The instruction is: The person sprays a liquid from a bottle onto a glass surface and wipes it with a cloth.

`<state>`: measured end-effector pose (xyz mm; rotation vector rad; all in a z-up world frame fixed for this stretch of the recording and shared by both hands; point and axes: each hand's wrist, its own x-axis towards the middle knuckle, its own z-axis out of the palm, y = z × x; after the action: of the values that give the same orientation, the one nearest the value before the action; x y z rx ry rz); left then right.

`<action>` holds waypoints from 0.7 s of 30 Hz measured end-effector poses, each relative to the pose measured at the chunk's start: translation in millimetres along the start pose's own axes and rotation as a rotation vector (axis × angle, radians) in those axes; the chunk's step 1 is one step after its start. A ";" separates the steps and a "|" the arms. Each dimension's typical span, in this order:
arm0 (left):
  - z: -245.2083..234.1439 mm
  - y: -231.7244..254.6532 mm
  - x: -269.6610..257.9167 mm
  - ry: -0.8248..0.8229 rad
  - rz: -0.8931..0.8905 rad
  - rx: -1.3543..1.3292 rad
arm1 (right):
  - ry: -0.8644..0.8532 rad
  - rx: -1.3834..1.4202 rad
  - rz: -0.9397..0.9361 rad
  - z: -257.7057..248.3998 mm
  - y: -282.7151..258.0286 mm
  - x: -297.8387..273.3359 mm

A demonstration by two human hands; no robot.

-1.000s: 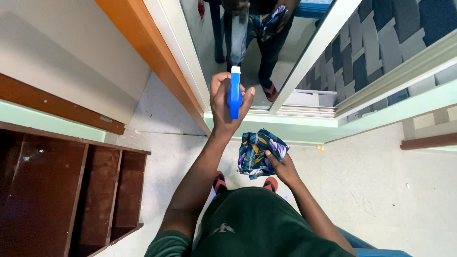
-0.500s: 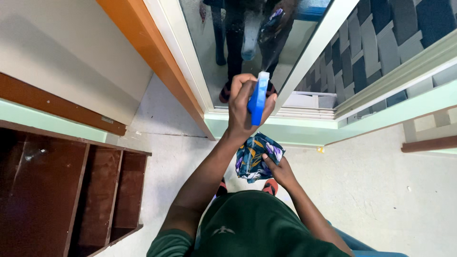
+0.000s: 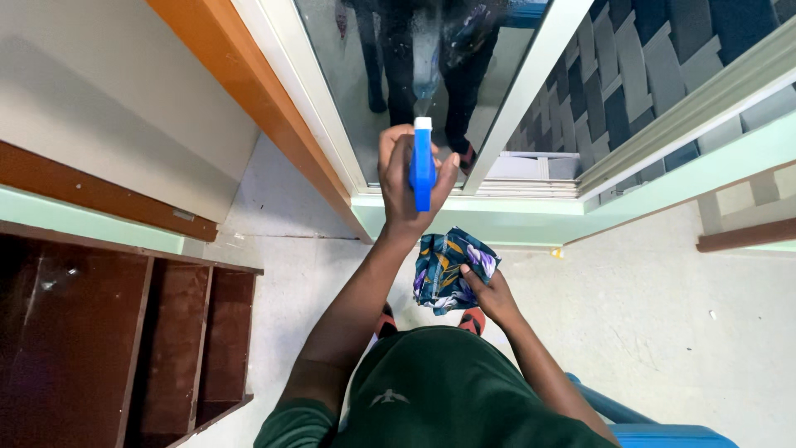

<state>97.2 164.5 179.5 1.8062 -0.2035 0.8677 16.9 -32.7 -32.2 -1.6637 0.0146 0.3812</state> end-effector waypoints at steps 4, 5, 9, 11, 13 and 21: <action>-22.4 -9.6 -1.9 0.063 -0.047 -0.030 | -0.005 -0.036 -0.004 9.0 -8.5 1.7; -27.1 -15.0 -0.5 0.086 -0.067 -0.031 | -0.009 -0.054 0.006 10.0 -10.1 3.5; -46.6 -30.8 -2.7 0.174 -0.077 -0.005 | -0.048 -0.053 -0.012 14.1 -10.4 7.0; -52.3 -35.1 -3.6 0.165 -0.130 -0.027 | -0.050 -0.048 0.003 16.0 -7.6 8.6; -54.0 -38.4 -5.9 0.136 -0.134 -0.012 | -0.050 -0.069 0.028 16.4 -5.3 10.2; -26.8 -66.5 -45.7 0.032 -0.172 0.001 | -0.008 -0.117 0.049 11.5 3.5 4.4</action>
<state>86.5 203.6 104.7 1.7802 -0.0268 0.7745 17.5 -21.1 -37.6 -1.7795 0.0275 0.4327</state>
